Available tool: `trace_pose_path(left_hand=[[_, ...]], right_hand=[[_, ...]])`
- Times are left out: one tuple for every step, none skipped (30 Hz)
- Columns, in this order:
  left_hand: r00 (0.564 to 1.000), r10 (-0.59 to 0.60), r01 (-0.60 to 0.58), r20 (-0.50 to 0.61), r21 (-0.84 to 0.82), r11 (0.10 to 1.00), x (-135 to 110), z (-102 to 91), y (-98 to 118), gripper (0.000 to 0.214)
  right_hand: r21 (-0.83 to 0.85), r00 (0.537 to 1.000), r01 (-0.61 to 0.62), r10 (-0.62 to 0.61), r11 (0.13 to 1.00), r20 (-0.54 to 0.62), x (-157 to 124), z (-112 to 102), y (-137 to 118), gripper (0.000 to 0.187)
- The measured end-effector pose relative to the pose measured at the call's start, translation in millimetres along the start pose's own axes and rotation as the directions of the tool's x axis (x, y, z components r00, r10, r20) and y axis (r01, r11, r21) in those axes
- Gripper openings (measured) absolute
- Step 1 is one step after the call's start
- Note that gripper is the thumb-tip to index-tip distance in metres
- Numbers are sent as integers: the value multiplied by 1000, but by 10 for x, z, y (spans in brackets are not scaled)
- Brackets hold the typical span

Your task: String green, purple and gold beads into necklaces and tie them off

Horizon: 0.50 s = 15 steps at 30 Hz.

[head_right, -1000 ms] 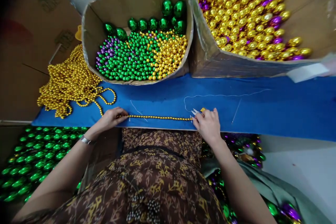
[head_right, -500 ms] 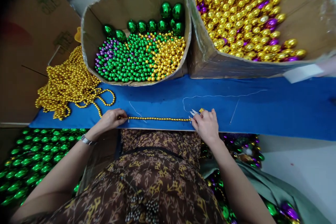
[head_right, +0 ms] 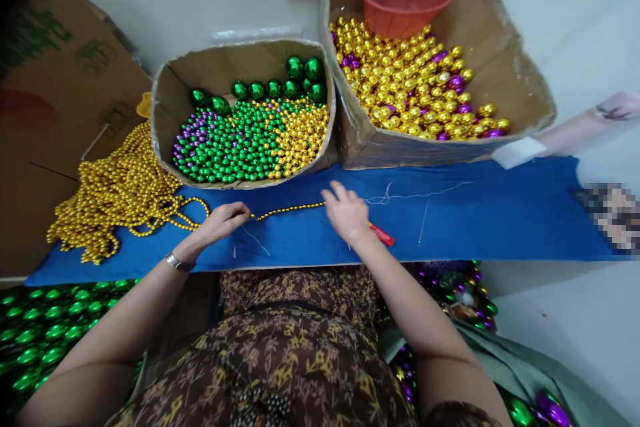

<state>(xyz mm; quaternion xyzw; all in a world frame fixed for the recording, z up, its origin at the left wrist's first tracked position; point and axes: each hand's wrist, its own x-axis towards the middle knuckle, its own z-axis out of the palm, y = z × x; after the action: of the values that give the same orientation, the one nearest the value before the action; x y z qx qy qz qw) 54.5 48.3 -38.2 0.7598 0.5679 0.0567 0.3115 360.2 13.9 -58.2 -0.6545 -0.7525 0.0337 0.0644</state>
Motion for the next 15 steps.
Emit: trace_pose_path(left_hand=[[1000, 12, -10, 14, -105, 994, 10, 8, 8, 25], [999, 19, -13, 27, -195, 981, 12, 16, 23, 25], [999, 24, -13, 38, -264, 964, 7, 23, 41, 25], [999, 28, -12, 47, -310, 951, -4, 24, 57, 26], [998, 31, -14, 47, -332, 943, -21, 17, 64, 27], [999, 34, -18, 41, -335, 942, -43, 0, 54, 29], [999, 33, -22, 29, -323, 946, -70, -29, 22, 32], [1000, 27, -23, 11, -302, 953, -101, -70, -37, 35], [1000, 15, -16, -7, -279, 960, -136, -122, -120, 37], [1000, 1, -8, -26, -258, 966, -172, -181, -225, 38], [999, -16, 4, -51, -238, 971, -207, -241, -344, 39], [994, -49, 27, -94, -226, 974, -240, -297, -467, 40], [984, -99, 64, -146, -226, 972, -268, -342, -583, 39], [967, -154, 106, -204, -230, 967, -287, -374, -684, 39], [947, -203, 145, -249, -233, 962, -295, -389, -762, 39]], right_hand=[[102, 995, 89, -92, 991, 25, 35, 10, -237, 39], [206, 980, 184, -197, 961, 42, 72, 29, -485, 41], [287, 954, 269, -296, 919, 52, 115, 55, -722, 44], [336, 921, 340, -383, 878, 68, 162, 85, -928, 47], [351, 892, 381, -441, 855, 105, 212, 113, -1083, 47], [331, 869, 395, -466, 857, 169, 258, 135, -1169, 42], [312, 866, 388, -459, 867, 199, 295, 149, -1178, 37], [280, 869, 372, -438, 885, 230, 318, 149, -1106, 35], [239, 880, 346, -402, 907, 252, 325, 135, -956, 32], [190, 896, 311, -354, 931, 269, 319, 105, -739, 29], [136, 911, 268, -297, 954, 286, 301, 61, -469, 24], [75, 929, 213, -225, 974, 295, 277, 6, -165, 24], [10, 946, 145, -142, 989, 292, 250, -58, 153, 27], [-55, 959, 66, -48, 996, 281, 220, -126, 466, 30], [-113, 965, -12, 41, 994, 259, 189, -193, 754, 33]])
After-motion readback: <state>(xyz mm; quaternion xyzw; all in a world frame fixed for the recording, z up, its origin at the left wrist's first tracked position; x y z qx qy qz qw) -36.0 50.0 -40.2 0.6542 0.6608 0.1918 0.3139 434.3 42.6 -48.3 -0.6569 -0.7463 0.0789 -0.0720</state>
